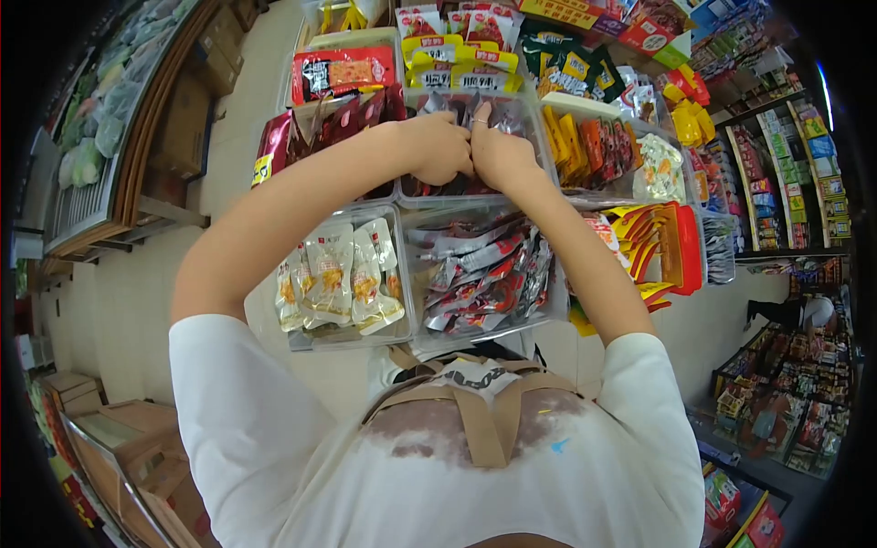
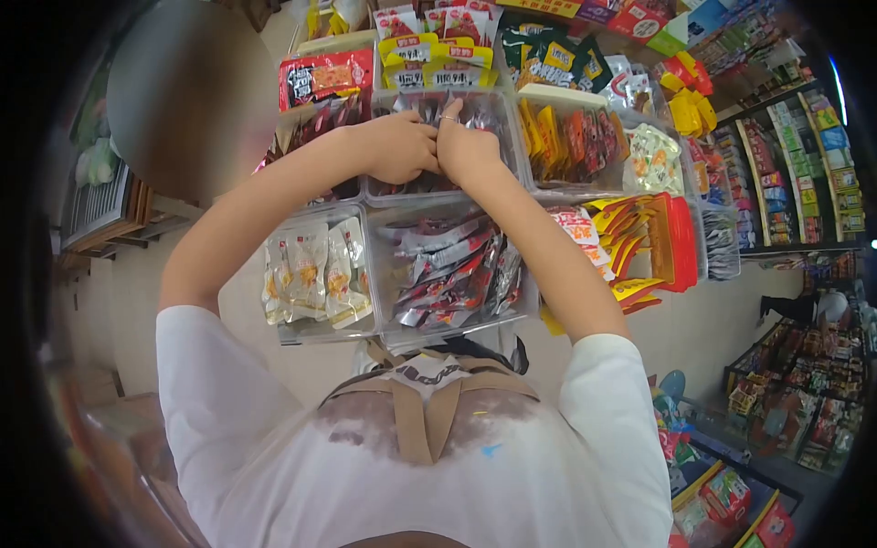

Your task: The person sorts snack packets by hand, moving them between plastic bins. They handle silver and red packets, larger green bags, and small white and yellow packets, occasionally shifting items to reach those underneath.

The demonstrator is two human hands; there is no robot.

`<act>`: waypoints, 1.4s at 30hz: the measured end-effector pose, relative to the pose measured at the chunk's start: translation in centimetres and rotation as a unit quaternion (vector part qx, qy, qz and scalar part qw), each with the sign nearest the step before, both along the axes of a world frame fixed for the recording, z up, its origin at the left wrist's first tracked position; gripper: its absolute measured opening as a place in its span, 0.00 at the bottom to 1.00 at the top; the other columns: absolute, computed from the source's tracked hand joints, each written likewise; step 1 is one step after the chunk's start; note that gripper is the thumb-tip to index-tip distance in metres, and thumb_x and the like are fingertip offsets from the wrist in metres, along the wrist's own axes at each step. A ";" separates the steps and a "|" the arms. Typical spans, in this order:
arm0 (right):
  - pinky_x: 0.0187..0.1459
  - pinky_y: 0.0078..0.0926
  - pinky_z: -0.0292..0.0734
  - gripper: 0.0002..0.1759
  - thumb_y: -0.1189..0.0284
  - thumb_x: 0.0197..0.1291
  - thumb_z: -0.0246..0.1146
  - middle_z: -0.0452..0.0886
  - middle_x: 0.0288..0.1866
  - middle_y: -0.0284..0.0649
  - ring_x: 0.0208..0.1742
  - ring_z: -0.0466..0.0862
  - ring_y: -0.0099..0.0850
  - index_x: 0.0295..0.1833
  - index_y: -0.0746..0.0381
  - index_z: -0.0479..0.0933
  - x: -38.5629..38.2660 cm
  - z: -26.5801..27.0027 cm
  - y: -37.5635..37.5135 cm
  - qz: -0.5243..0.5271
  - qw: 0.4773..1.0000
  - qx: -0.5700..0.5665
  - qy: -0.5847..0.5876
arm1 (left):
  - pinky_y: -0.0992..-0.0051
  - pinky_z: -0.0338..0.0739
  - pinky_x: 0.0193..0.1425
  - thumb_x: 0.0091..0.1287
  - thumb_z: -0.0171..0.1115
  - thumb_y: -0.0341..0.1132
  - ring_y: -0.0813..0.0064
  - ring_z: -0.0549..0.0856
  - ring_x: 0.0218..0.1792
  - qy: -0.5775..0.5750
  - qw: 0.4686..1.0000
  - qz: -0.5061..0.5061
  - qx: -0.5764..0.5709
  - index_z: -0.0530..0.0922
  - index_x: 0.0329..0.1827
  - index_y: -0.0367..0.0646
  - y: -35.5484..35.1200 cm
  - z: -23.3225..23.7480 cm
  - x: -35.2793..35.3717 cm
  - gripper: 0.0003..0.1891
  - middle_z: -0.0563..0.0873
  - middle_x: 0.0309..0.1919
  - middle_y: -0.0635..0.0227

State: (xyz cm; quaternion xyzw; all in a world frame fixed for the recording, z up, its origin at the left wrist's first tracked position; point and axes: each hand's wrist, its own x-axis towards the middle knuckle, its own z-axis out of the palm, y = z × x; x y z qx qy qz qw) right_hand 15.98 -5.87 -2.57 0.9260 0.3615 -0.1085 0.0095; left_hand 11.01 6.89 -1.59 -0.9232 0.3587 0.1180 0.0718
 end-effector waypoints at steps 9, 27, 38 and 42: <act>0.43 0.29 0.72 0.15 0.65 0.51 0.56 0.79 0.38 0.43 0.40 0.79 0.38 0.41 0.64 0.75 11.6 6.3 -4.7 0.064 0.978 0.195 -0.035 | 0.69 0.69 0.44 0.54 0.52 0.31 0.68 0.78 0.38 -0.024 0.983 0.072 -0.165 0.77 0.40 0.44 1.0 6.9 -7.4 0.11 0.80 0.33 0.67; 0.31 0.11 0.66 0.12 0.63 0.56 0.57 0.77 0.27 0.29 0.28 0.73 0.14 0.37 0.61 0.77 15.5 12.8 -8.4 -0.065 0.888 0.452 0.058 | 0.68 0.71 0.47 0.54 0.56 0.29 0.64 0.78 0.43 -0.121 0.907 0.159 -0.370 0.72 0.49 0.41 2.9 8.1 -9.7 0.17 0.79 0.41 0.61; 0.31 0.11 0.69 0.15 0.68 0.57 0.58 0.78 0.38 0.33 0.33 0.75 0.15 0.47 0.65 0.72 0.1 17.9 -2.1 0.080 0.821 0.531 0.195 | 0.81 0.72 0.40 0.57 0.60 0.42 0.79 0.79 0.43 0.074 0.658 0.346 -0.665 0.71 0.51 0.42 -0.1 9.5 -6.5 0.21 0.80 0.40 0.70; 0.31 0.08 0.61 0.15 0.65 0.58 0.55 0.77 0.36 0.29 0.25 0.64 0.11 0.48 0.61 0.73 3.5 15.1 -3.7 0.052 0.785 0.574 0.227 | 0.83 0.73 0.39 0.59 0.57 0.40 0.81 0.81 0.34 0.017 0.407 0.347 -0.845 0.73 0.45 0.40 1.4 9.4 -7.7 0.15 0.82 0.36 0.70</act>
